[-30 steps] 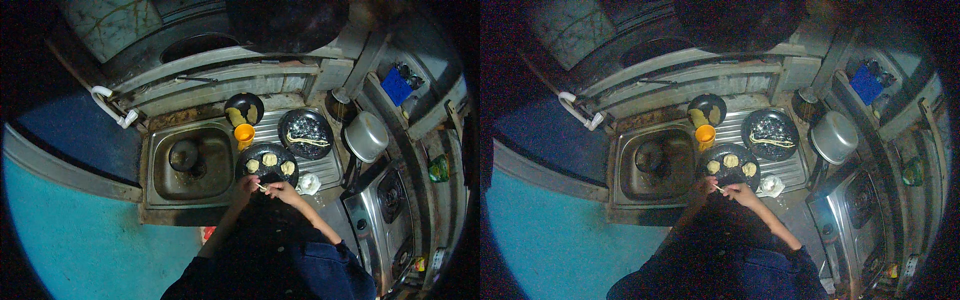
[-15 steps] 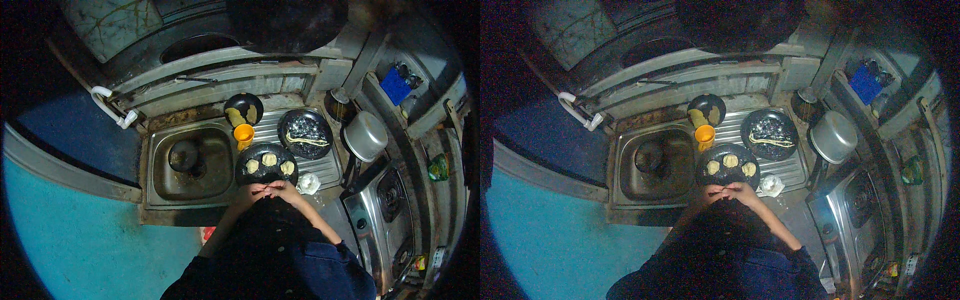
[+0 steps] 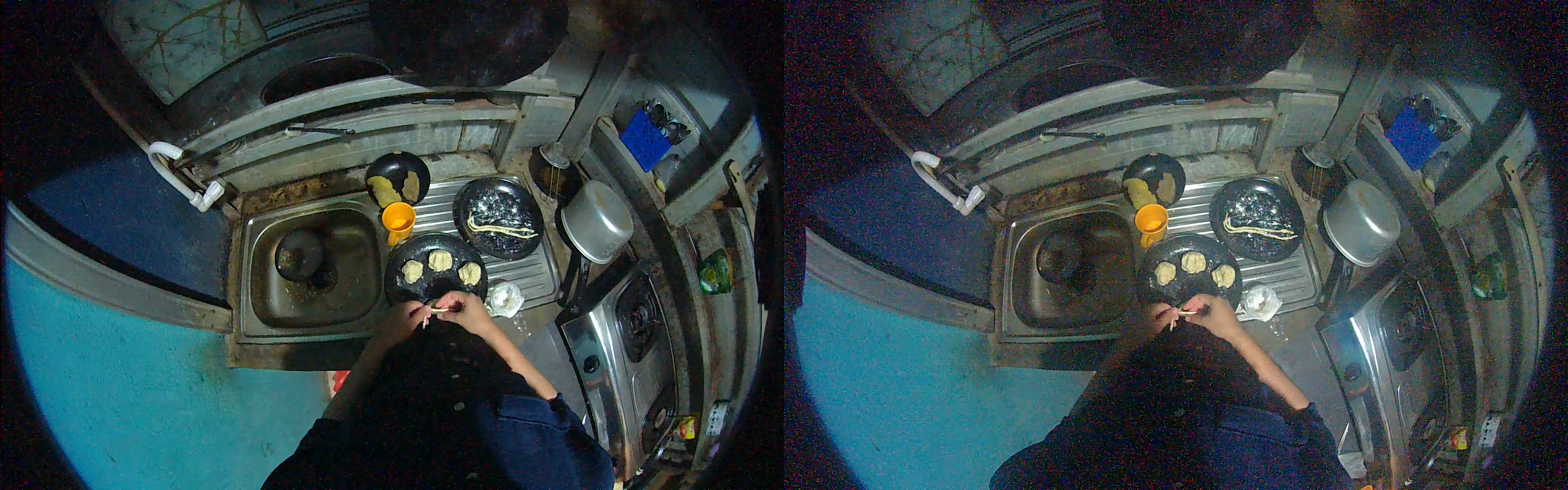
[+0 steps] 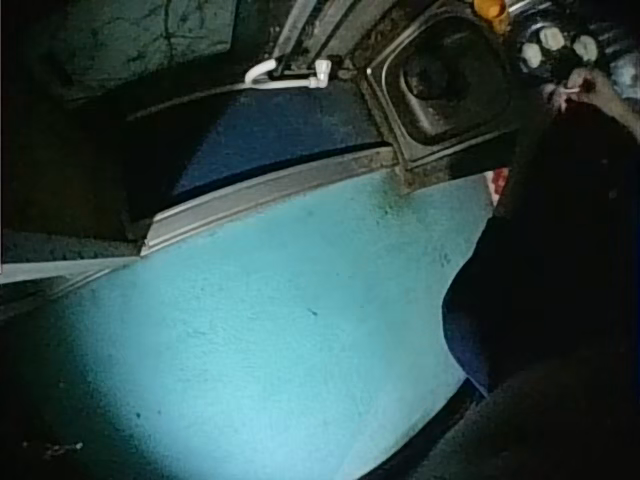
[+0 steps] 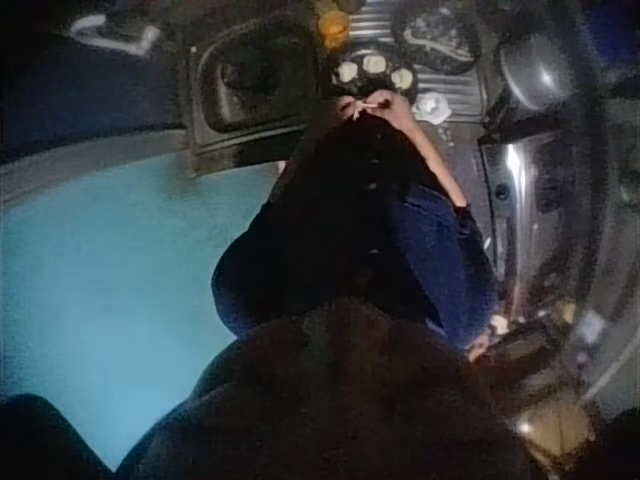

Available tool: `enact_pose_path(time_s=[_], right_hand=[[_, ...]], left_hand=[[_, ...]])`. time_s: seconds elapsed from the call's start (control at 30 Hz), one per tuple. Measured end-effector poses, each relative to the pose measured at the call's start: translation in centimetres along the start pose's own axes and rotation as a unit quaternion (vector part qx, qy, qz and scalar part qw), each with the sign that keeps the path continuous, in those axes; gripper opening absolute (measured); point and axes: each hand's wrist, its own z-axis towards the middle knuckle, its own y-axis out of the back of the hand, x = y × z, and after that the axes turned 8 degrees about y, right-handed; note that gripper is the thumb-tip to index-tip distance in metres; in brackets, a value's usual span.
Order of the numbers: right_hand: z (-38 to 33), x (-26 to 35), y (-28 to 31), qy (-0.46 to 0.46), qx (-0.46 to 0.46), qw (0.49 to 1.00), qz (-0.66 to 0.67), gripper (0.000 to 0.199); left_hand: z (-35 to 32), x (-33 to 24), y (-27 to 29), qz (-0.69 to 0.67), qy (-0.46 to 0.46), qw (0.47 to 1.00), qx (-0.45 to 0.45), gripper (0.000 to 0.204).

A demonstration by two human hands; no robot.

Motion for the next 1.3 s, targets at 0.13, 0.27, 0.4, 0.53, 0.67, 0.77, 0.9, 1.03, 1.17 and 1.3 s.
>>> enact_pose_path(time_s=[0.13,0.27,0.4,0.53,0.67,0.77,0.9,1.03,1.17,1.3], right_hand=[[-0.2,0.1,0.5,-0.004,0.003,1.000,-0.022,0.017],[-0.2,-0.8,0.6,-0.025,0.013,1.000,0.006,0.016],[0.1,-0.8,0.1,-0.034,0.044,0.991,0.120,0.016],[0.2,-1.1,-0.3,-0.055,0.057,0.986,0.147,0.018],[0.2,-0.4,0.1,-0.078,0.041,0.985,0.146,0.019],[0.2,-2.0,-0.2,-0.072,0.034,0.981,0.176,0.017],[0.1,-1.9,-0.3,-0.003,0.005,0.995,0.098,0.015],[0.2,-1.1,0.1,-0.015,0.003,0.997,0.075,0.015],[0.2,-1.0,0.4,-0.021,-0.003,0.998,0.062,0.018],[0.2,-1.3,1.2,-0.048,0.061,0.994,0.073,0.017]], left_hand=[[0.6,2.4,0.2,-0.078,0.004,0.997,-0.017,0.029],[0.6,3.3,0.3,-0.097,0.025,0.994,-0.039,0.025],[-1.3,-1.6,1.0,-0.004,-0.077,0.995,-0.058,0.027],[-0.9,-2.4,0.1,-0.061,-0.061,0.996,0.002,0.030],[0.3,0.0,-1.6,-0.060,-0.108,0.991,-0.061,0.025],[0.8,0.8,-2.0,-0.056,-0.146,0.983,-0.097,0.020],[0.1,-0.5,-1.4,-0.059,-0.089,0.992,-0.071,0.022],[0.5,0.9,-1.6,-0.198,-0.040,0.979,-0.027,0.025],[0.6,0.7,-1.3,-0.257,0.003,0.966,-0.034,0.022],[2.1,4.1,-0.7,-0.340,0.019,0.939,-0.055,0.021]])
